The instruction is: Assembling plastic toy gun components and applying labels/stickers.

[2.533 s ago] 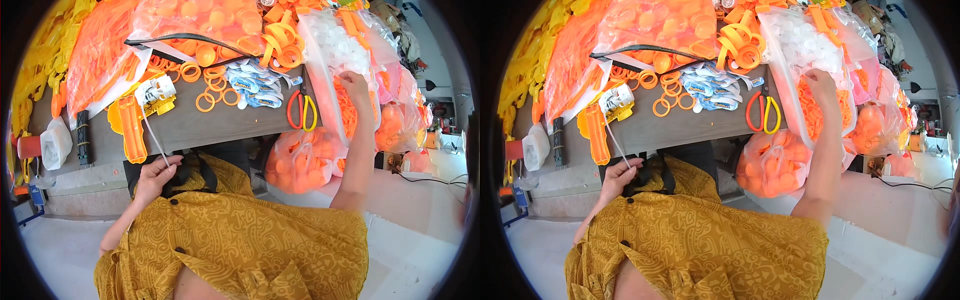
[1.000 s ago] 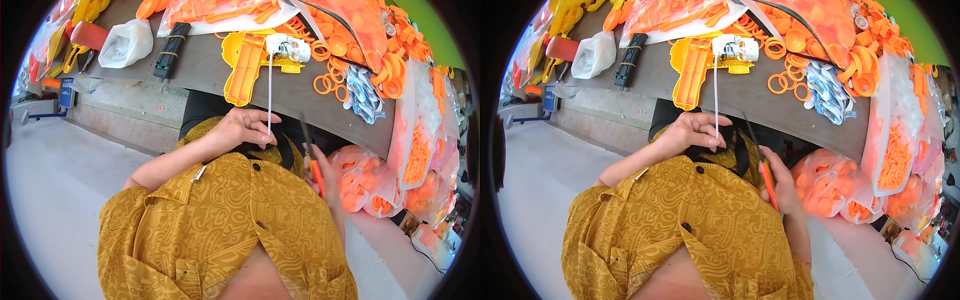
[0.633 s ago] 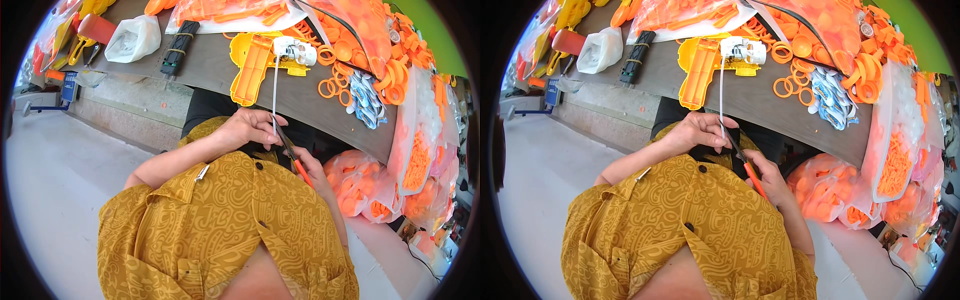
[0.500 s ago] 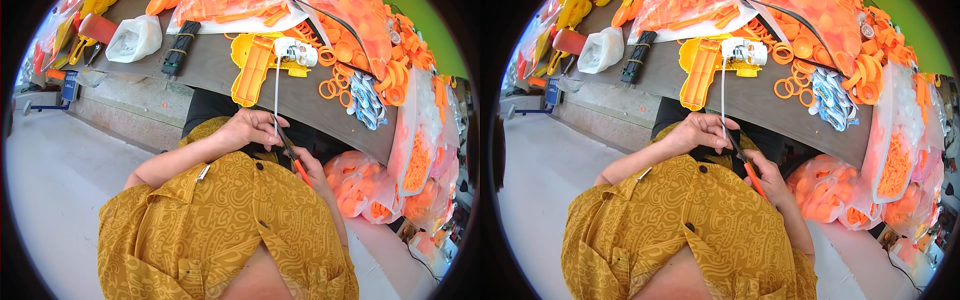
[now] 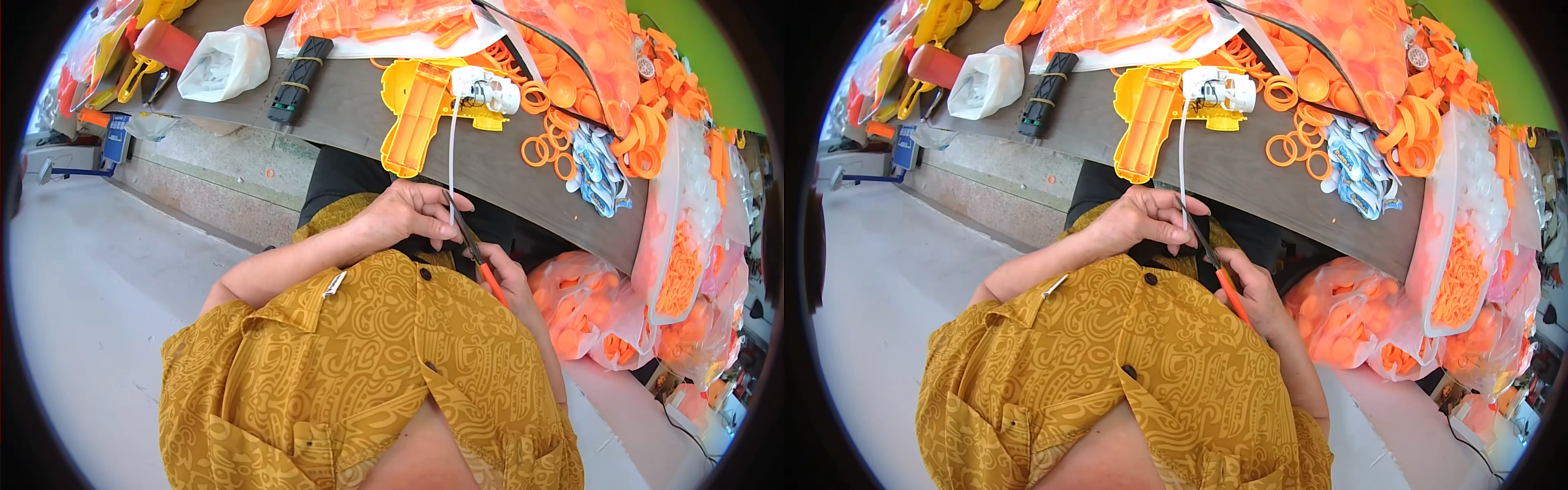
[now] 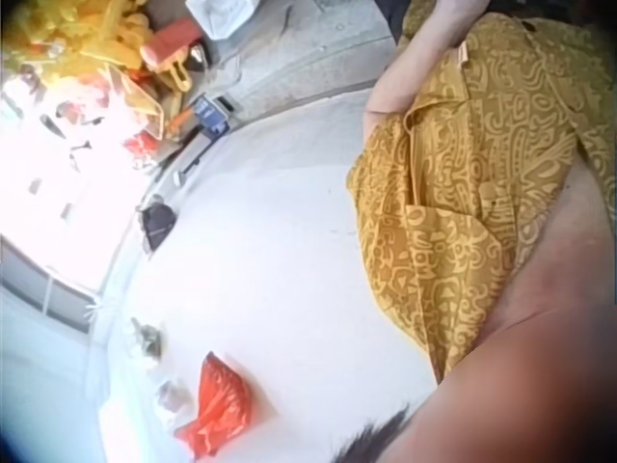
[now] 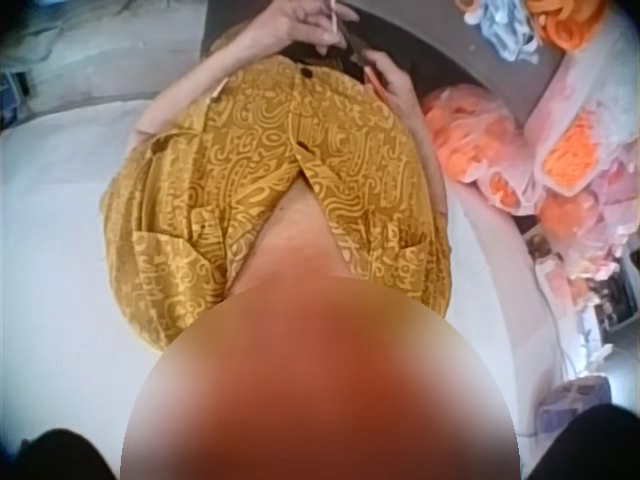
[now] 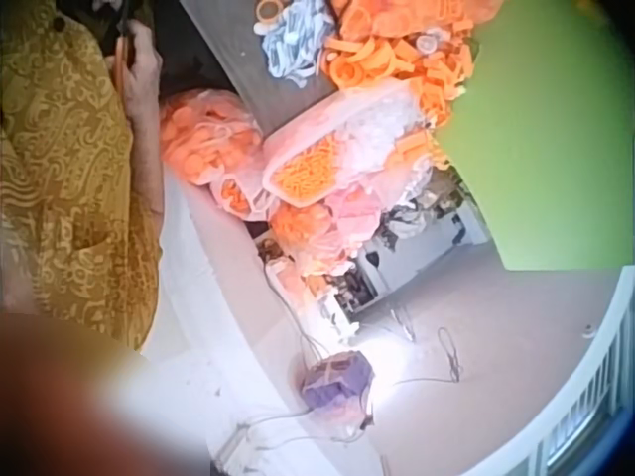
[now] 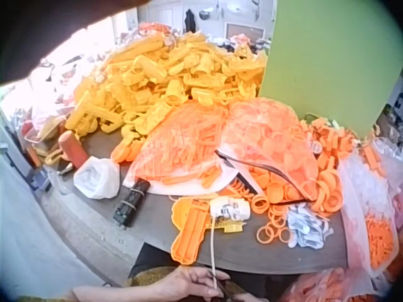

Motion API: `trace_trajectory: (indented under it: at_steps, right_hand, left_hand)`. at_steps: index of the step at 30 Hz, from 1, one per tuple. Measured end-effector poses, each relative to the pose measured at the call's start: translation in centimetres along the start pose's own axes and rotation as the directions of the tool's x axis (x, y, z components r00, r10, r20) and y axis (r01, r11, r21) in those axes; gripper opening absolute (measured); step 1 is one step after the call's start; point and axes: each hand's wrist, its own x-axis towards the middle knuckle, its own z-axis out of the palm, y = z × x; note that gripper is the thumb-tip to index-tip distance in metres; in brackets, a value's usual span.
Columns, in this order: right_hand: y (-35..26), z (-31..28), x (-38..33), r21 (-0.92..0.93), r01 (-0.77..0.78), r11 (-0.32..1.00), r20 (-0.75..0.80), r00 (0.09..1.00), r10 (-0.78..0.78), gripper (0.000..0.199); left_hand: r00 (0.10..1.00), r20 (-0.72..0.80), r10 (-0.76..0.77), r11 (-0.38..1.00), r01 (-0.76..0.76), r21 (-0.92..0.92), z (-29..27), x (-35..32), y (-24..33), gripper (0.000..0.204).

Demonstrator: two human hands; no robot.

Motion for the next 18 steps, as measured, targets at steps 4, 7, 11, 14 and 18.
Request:
trace_trajectory:
  at_steps: [4,7,11,14,18]
  right_hand:
    - [-0.3,-0.1,0.2,-0.012,0.031,0.999,0.003,1.000,-0.031,0.058]
    - [-0.1,-0.1,0.6,-0.015,0.035,0.999,0.012,0.999,-0.035,0.055]
    - [-0.2,-0.3,0.7,-0.087,-0.064,0.994,0.015,0.998,0.066,0.049]
    - [1.0,-0.5,0.5,-0.090,-0.042,0.995,-0.024,0.999,0.040,0.048]
    - [-0.9,-0.8,0.4,-0.214,-0.049,0.976,-0.086,0.996,0.031,0.044]
  left_hand:
    - [1.000,0.015,0.008,1.000,-0.008,-0.005,-0.2,0.2,-0.1,0.037]
    - [1.000,-0.007,0.007,1.000,-0.007,0.008,-0.3,0.1,0.0,0.037]
    - [0.999,-0.035,0.001,1.000,-0.001,0.005,-0.3,-0.3,0.3,0.036]
    - [0.998,-0.059,-0.005,1.000,0.005,0.000,-0.1,-0.1,0.0,0.037]
    - [0.990,-0.097,0.104,0.984,-0.089,0.154,-1.1,-0.5,-1.7,0.040]
